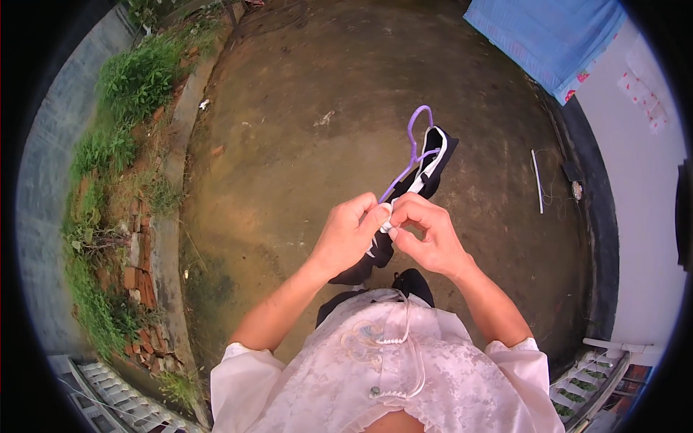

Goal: The person hangs a pair of shorts on a hanger and places it on a wire outside, then collects a bra and a camisole from a basin and takes them inside to be placed on hangers, and finally gathers several pairs of shoes and places them on an outdoor ledge.

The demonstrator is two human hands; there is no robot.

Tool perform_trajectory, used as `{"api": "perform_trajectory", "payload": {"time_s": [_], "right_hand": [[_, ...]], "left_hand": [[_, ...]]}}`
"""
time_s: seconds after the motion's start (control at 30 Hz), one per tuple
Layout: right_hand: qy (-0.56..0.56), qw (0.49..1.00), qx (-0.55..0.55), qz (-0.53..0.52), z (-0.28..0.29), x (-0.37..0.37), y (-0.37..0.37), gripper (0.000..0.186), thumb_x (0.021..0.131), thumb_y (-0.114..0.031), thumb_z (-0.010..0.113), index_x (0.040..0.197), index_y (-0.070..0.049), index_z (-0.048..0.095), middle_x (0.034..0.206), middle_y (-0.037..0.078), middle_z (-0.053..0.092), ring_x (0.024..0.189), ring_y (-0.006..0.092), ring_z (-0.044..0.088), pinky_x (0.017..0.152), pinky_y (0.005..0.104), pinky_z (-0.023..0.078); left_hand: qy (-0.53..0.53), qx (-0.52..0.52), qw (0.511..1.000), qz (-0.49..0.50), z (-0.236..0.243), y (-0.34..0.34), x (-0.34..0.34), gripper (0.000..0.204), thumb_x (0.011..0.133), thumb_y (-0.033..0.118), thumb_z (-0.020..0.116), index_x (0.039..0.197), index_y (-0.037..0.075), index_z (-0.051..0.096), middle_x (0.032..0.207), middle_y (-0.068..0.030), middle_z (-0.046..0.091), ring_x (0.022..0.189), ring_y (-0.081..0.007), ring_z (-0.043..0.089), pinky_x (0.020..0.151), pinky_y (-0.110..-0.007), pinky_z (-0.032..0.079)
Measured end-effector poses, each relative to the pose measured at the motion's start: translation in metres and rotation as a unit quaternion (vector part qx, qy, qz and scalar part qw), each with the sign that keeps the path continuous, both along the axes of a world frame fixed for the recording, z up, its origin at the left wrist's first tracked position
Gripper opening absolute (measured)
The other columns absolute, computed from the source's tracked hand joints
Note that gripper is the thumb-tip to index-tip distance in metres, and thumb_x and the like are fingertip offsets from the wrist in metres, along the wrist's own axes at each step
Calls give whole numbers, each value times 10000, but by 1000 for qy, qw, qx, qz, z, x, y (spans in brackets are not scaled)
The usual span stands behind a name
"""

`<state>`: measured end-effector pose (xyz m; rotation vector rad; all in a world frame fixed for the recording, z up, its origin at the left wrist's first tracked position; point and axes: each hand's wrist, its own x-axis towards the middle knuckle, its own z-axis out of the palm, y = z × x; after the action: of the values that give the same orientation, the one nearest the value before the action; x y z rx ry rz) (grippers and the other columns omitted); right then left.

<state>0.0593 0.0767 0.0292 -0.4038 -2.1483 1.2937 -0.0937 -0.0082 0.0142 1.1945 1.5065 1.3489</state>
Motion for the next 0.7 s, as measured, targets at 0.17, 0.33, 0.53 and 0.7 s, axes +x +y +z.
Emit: {"api": "perform_trajectory", "payload": {"time_s": [0.17, 0.33, 0.53, 0.7], "right_hand": [[-99, 994, -30, -20, -2, -23, 21, 106, 814, -68, 610, 798, 36, 593, 837, 63, 556, 705, 107, 536, 633, 233, 460], [-114, 992, -38, -42, -9, -52, 59, 96, 782, -60, 582, 768, 33, 599, 738, 62, 555, 641, 94, 521, 565, 255, 419], [-101, 968, -226, 26, -28, -94, 129, 156, 890, -69, 515, 811, 53, 571, 855, 58, 522, 683, 123, 580, 624, 260, 486], [-44, 993, -90, 65, -9, -124, 188, 145, 853, -118, 610, 919, 7, 577, 885, 91, 556, 777, 174, 593, 690, 293, 477]], "left_hand": [[55, 3, 998, 40, -15, 20, -13, 291, 915, 186, 540, 696, 15, 455, 580, 6, 427, 577, -59, 364, 487, -261, 335], [85, -8, 993, 83, -20, 56, -27, 302, 910, 185, 537, 694, 1, 434, 572, -36, 441, 543, -89, 382, 474, -294, 361], [52, -50, 991, 109, -16, 118, -68, 302, 901, 222, 511, 744, -30, 460, 645, -203, 489, 552, -300, 460, 552, -400, 395], [68, -35, 986, 151, 7, 173, -104, 300, 918, 221, 514, 731, -13, 492, 598, -89, 481, 545, -141, 428, 507, -318, 382]]}}
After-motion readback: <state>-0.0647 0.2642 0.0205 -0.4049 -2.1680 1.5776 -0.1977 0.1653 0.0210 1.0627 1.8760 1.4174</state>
